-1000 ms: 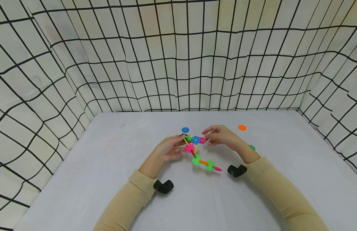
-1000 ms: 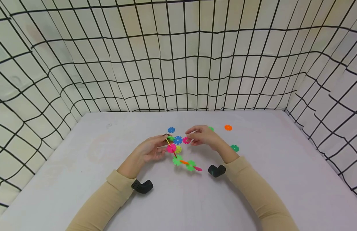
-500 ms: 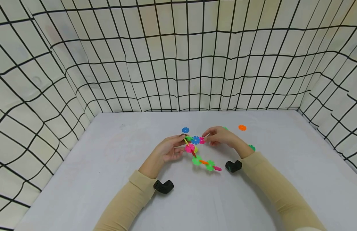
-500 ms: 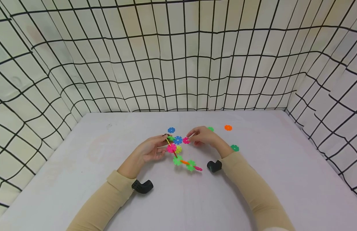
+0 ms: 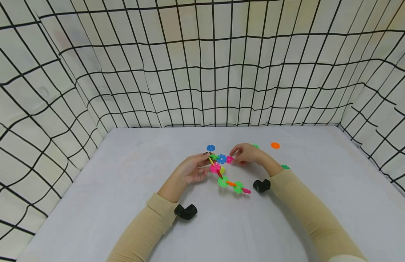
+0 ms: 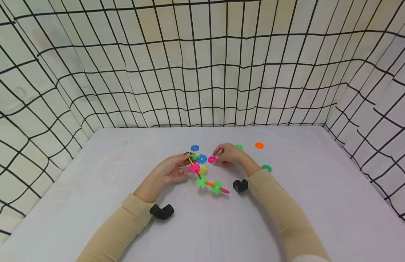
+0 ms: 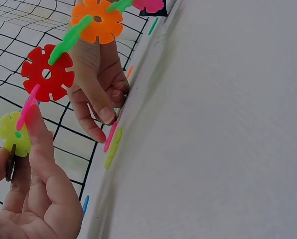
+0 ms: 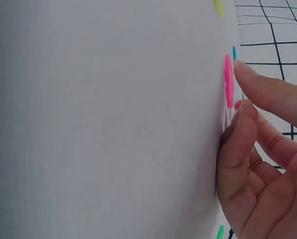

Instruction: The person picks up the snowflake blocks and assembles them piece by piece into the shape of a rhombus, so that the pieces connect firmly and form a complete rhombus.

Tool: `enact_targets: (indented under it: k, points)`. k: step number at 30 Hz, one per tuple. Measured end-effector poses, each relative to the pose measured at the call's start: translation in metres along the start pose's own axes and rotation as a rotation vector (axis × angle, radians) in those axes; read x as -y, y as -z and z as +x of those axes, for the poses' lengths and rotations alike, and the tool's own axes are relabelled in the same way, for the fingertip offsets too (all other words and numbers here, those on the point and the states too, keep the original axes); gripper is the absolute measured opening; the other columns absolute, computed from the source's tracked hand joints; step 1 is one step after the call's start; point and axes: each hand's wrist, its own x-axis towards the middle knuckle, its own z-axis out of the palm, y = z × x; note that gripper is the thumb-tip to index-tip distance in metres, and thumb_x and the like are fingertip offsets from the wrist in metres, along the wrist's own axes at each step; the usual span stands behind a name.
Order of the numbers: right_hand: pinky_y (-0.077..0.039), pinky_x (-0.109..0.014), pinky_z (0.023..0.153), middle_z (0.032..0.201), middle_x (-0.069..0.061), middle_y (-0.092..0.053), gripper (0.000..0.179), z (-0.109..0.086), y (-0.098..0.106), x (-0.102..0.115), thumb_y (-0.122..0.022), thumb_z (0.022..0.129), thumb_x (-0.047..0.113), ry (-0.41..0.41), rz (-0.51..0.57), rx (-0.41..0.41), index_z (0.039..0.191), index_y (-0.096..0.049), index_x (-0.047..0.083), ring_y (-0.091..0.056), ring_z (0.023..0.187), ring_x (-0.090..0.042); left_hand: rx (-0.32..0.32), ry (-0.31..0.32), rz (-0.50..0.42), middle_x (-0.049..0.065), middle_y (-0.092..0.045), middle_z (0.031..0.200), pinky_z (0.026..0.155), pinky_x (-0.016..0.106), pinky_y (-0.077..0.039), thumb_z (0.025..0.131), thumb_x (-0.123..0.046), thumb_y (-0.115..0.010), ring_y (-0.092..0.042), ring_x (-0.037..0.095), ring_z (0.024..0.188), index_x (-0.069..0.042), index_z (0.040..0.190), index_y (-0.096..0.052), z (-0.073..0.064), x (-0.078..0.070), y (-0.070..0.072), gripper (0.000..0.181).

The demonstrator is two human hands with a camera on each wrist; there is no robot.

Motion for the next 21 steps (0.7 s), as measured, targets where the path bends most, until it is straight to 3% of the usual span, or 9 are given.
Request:
enact_targets:
  k: [11,21]
  points:
    - [-0.048,-0.023,0.06,0.08,-0.006,-0.057,0.025,0.0051,-0.0013,0.0053,-0.077,0.091,0.015,-0.015,-0.067,-0.026,0.11,-0.066,0.002,-0.054,0.059,-0.013,0.0,0.001,-0.001,-0.002,-0.071,0.092,0.058,0.021,-0.052,0.106,-0.023,-0.059,-0.063,0.009,0.063,-0.015,0.108,-0.07,0.0019,0.0005,0.0003,0.014]
    - [-0.045,-0.021,0.057,0.078,-0.003,-0.054,0.024,0.0073,-0.0039,0.0041,-0.076,0.09,0.004,-0.02,-0.052,-0.048,0.11,-0.064,-0.002,-0.05,0.061,-0.012,0.017,0.001,-0.011,-0.002,-0.07,0.093,0.058,0.021,-0.052,0.106,-0.023,-0.058,-0.062,0.008,0.061,-0.015,0.106,-0.07,0.0012,0.0014,0.0008,0.014]
